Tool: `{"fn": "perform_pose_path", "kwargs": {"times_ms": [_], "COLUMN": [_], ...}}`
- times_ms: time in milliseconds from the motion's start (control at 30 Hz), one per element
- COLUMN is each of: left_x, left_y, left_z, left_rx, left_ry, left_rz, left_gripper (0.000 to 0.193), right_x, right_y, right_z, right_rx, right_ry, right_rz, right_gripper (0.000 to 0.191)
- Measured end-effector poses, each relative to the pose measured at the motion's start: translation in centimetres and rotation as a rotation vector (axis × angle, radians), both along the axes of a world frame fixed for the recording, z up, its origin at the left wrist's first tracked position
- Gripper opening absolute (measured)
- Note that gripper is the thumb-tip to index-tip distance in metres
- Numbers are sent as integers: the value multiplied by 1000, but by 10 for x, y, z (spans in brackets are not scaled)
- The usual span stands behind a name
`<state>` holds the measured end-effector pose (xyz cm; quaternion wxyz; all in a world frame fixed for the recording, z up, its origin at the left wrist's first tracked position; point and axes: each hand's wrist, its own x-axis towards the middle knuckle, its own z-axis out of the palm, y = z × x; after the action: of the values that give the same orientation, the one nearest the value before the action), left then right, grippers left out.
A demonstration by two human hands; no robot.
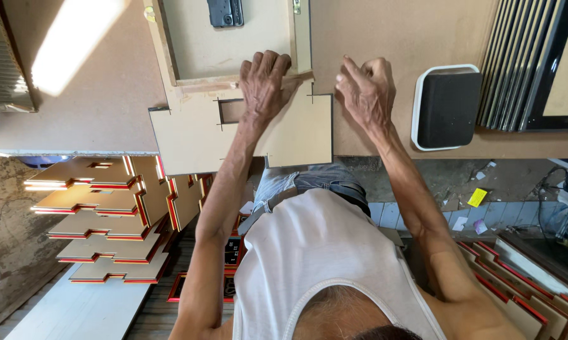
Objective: The person assembles wooden frames by placing thin wooden strips into slots on flat panels, then smoothing the edges with a sanding block. The person repeats this process on multiple panels, handling each piece individually.
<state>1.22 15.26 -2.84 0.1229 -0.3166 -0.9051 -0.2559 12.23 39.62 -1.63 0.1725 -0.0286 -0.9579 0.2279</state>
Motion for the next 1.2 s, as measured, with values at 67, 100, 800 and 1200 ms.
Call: {"fn": "perform_pose_path", "kwargs": {"times_ms": [67, 100, 800, 1200], "left_x": [1, 1, 1, -5], "left_y": [18, 26, 36, 22], "left_z": [-3, -4, 13, 5], "left_rx": [-84, -53, 134, 214], "left_ry": [32, -8, -156, -127], "left_rz": [175, 222, 307, 140], "left_gripper": [45, 47, 48, 57], "right_x": [9, 11, -11, -19], "right_y": [-8, -11, -86, -63], "right_z": [-2, -3, -30, -34], "right_rx": [-146, -220, -9, -736], "right_ry": [39, 39, -65, -197], "right_rz": [18, 13, -40, -222], "right_gripper": [39, 41, 40, 15]}}
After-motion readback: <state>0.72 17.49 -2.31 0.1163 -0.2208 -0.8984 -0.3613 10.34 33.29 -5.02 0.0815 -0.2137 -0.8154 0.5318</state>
